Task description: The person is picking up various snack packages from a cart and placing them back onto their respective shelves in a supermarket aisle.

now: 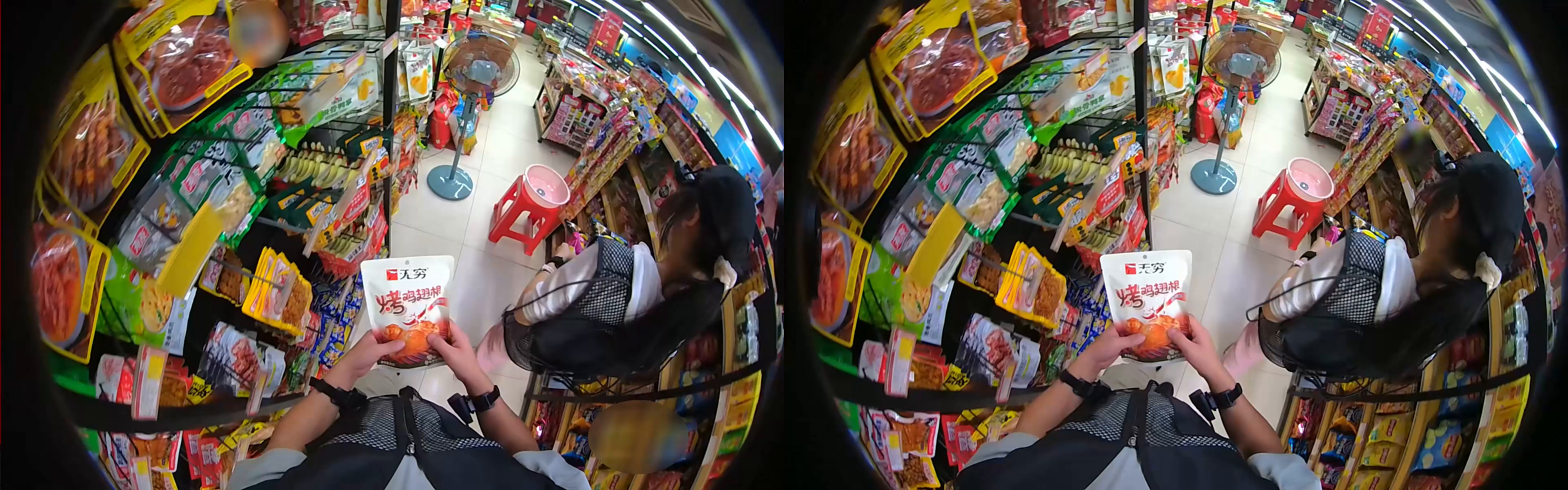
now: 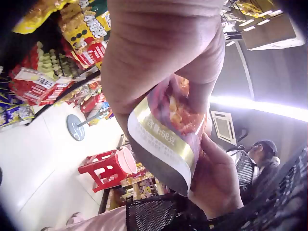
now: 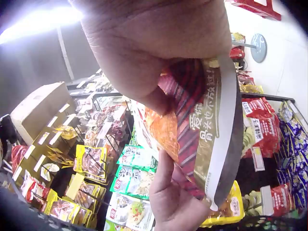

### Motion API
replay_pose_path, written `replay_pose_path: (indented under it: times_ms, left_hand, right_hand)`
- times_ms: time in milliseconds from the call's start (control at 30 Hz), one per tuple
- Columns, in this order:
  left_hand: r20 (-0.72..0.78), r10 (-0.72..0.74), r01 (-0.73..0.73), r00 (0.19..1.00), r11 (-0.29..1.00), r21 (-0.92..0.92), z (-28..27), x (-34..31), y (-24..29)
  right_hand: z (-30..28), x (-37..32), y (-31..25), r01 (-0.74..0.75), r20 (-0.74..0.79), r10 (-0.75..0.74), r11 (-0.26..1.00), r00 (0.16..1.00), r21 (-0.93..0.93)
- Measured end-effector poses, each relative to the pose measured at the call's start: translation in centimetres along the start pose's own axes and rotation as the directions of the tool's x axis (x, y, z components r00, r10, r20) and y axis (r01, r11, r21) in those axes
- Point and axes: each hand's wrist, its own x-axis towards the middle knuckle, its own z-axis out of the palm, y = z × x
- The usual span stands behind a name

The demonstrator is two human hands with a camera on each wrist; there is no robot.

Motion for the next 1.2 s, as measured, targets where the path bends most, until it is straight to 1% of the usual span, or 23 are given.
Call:
replay_pose_path:
  times_ms: [100,167,233,267,333,367,433,533,633,667,700,733,767,833,900,933,1033,1067,1100,1167,1200]
  left_hand:
    - [-0.02,0.064,-0.065,0.998,0.997,-0.045,0.8,4.8,1.6]
    - [-0.021,0.13,-0.131,0.991,0.989,-0.069,2.0,8.7,4.2]
    - [-0.021,0.192,-0.193,0.981,0.977,-0.091,2.5,12.5,6.7]
    - [-0.036,0.191,-0.193,0.981,0.979,-0.067,2.8,14.3,8.6]
    - [-0.046,0.264,-0.267,0.964,0.954,-0.136,3.0,18.3,11.6]
    - [-0.064,0.307,-0.313,0.95,0.936,-0.163,3.2,19.8,13.0]
    - [-0.066,0.342,-0.348,0.938,0.918,-0.19,2.7,22.7,15.5]
    - [-0.091,0.42,-0.43,0.903,0.88,-0.201,2.5,26.5,19.2]
    - [-0.115,0.447,-0.462,0.887,0.863,-0.206,2.5,29.0,21.6]
    - [-0.13,0.463,-0.48,0.877,0.856,-0.191,2.6,29.8,22.2]
    - [-0.14,0.485,-0.504,0.863,0.847,-0.17,2.4,30.6,23.0]
    - [-0.127,0.469,-0.485,0.874,0.863,-0.144,1.9,31.3,23.2]
    - [-0.148,0.502,-0.519,0.852,0.848,-0.111,1.6,32.0,23.5]
    - [-0.142,0.477,-0.49,0.867,0.869,-0.074,0.4,33.2,24.1]
    - [-0.171,0.471,-0.486,0.865,0.872,-0.058,-0.5,34.2,24.9]
    - [-0.186,0.473,-0.489,0.861,0.871,-0.047,-0.8,34.8,25.4]
    - [-0.239,0.472,-0.471,0.849,0.88,0.066,-1.9,36.7,26.3]
    - [-0.243,0.456,-0.433,0.856,0.89,0.146,-2.4,37.2,26.9]
    - [-0.248,0.477,-0.445,0.843,0.878,0.176,-3.0,37.9,27.6]
    - [-0.252,0.53,-0.476,0.81,0.845,0.244,-3.0,39.3,29.5]
    - [-0.237,0.557,-0.482,0.796,0.82,0.309,-3.0,40.0,30.3]
  right_hand:
    - [-2.3,3.3,-1.1,0.023,-0.035,-0.023,1.0,0.999,0.012]
    - [-4.2,5.7,-4.0,0.037,-0.066,-0.037,0.999,0.997,-0.004]
    - [-6.4,8.8,-5.4,0.092,-0.055,-0.091,0.995,0.994,0.028]
    - [-7.4,10.7,-6.5,0.123,-0.045,-0.122,0.992,0.992,0.025]
    - [-9.5,14.4,-8.1,0.173,-0.043,-0.174,0.985,0.984,-0.025]
    - [-10.2,16.1,-9.1,0.155,-0.03,-0.154,0.985,0.988,0.071]
    - [-10.9,19.8,-10.6,0.114,0.011,-0.122,0.957,0.992,0.268]
    - [-12.4,25.2,-11.3,0.108,0.055,-0.138,0.921,0.989,0.375]
    - [-11.2,29.3,-13.2,0.086,0.062,-0.139,0.848,0.988,0.523]
    - [-12.1,30.8,-12.1,0.062,0.059,-0.111,0.839,0.992,0.54]
    - [-11.5,31.9,-13.1,0.05,0.082,-0.117,0.825,0.99,0.563]
    - [-10.8,32.9,-14.2,0.039,0.106,-0.124,0.809,0.987,0.586]
    - [-10.3,34.1,-15.0,0.025,0.128,-0.129,0.792,0.983,0.609]
    - [-10.3,36.7,-15.1,-0.03,0.167,-0.101,0.767,0.981,0.641]
    - [-10.9,39.7,-14.1,-0.095,0.225,-0.076,0.743,0.971,0.663]
    - [-11.2,41.2,-13.9,-0.108,0.254,-0.081,0.752,0.964,0.65]
    - [-12.7,46.1,-13.0,-0.224,0.372,-0.037,0.742,0.928,0.632]
    - [-13.1,47.8,-12.8,-0.258,0.407,-0.028,0.733,0.913,0.629]
    - [-13.1,49.4,-12.9,-0.282,0.44,-0.019,0.743,0.898,0.607]
    - [-13.8,52.5,-14.0,-0.317,0.509,-0.014,0.767,0.861,0.558]
    - [-14.0,53.4,-16.0,-0.307,0.512,0.01,0.81,0.859,0.5]
